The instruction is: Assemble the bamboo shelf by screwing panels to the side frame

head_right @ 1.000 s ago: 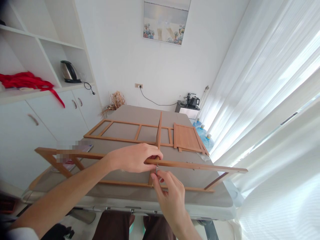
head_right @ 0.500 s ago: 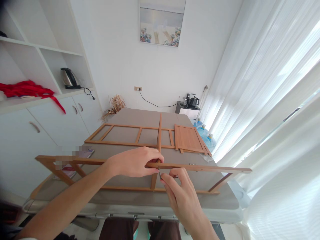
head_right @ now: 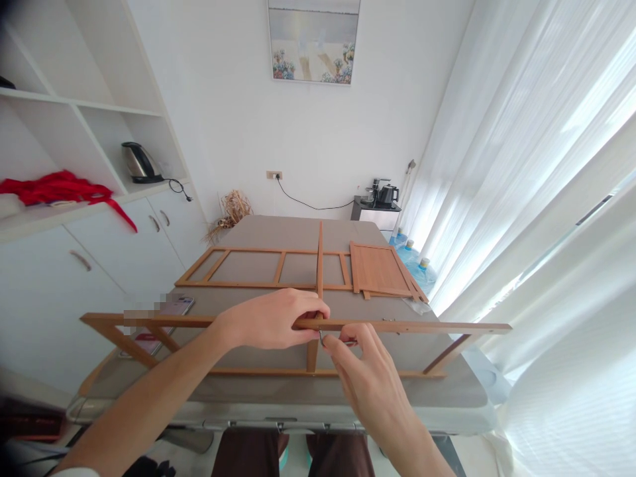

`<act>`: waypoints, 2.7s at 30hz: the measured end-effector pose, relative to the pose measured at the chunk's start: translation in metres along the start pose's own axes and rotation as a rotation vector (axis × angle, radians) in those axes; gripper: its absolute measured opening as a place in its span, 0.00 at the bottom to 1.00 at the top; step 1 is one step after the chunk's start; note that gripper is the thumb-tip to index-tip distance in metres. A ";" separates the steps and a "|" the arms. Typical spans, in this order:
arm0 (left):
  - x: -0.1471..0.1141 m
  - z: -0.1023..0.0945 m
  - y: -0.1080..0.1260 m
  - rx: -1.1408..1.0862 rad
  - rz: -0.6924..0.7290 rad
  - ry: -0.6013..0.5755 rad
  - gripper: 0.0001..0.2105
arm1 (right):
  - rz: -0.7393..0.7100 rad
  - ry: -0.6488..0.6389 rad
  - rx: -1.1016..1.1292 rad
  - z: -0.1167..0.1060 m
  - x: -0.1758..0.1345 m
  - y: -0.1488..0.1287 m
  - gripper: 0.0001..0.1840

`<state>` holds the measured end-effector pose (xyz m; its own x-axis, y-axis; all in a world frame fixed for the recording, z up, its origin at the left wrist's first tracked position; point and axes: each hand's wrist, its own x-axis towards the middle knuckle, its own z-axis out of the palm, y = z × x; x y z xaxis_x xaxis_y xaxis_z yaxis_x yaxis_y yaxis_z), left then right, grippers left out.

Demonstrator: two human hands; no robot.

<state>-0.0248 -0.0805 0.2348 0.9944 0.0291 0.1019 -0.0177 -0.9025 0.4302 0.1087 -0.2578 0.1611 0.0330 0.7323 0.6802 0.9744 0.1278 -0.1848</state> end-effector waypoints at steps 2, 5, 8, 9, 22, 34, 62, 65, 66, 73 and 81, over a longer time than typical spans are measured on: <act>0.000 -0.001 0.001 0.005 0.002 -0.003 0.08 | 0.006 -0.011 -0.001 -0.001 0.001 0.000 0.12; 0.000 -0.002 0.002 0.008 0.000 -0.010 0.07 | 0.010 -0.025 -0.007 -0.003 0.002 -0.001 0.13; 0.000 -0.002 0.003 0.007 0.001 -0.014 0.07 | 0.009 -0.032 -0.018 -0.006 0.004 -0.002 0.13; 0.000 -0.002 0.003 0.008 0.002 -0.013 0.07 | 0.005 -0.038 -0.022 -0.006 0.005 -0.002 0.14; 0.000 -0.002 0.001 0.011 -0.002 -0.017 0.06 | -0.035 -0.114 -0.169 -0.015 0.007 -0.007 0.17; -0.002 -0.001 -0.001 -0.001 -0.002 -0.009 0.07 | -0.232 -0.171 -0.351 -0.031 0.024 -0.014 0.24; -0.001 0.000 0.000 -0.020 -0.011 0.010 0.06 | 0.479 0.036 0.595 0.040 -0.013 -0.035 0.08; -0.001 0.000 0.000 -0.020 -0.006 0.011 0.05 | 0.277 0.096 0.466 0.036 -0.014 -0.029 0.08; -0.001 0.001 0.000 -0.021 -0.003 0.012 0.04 | 0.224 0.116 0.419 0.034 -0.015 -0.026 0.10; -0.001 0.002 -0.001 -0.012 0.007 0.022 0.05 | 0.073 0.069 0.121 0.015 -0.014 -0.003 0.14; -0.001 0.001 0.000 -0.007 0.012 0.023 0.05 | 0.042 0.040 0.055 0.015 -0.010 -0.003 0.13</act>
<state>-0.0258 -0.0806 0.2335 0.9914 0.0283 0.1280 -0.0305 -0.8996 0.4356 0.1016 -0.2552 0.1443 0.0835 0.7105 0.6988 0.9584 0.1348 -0.2516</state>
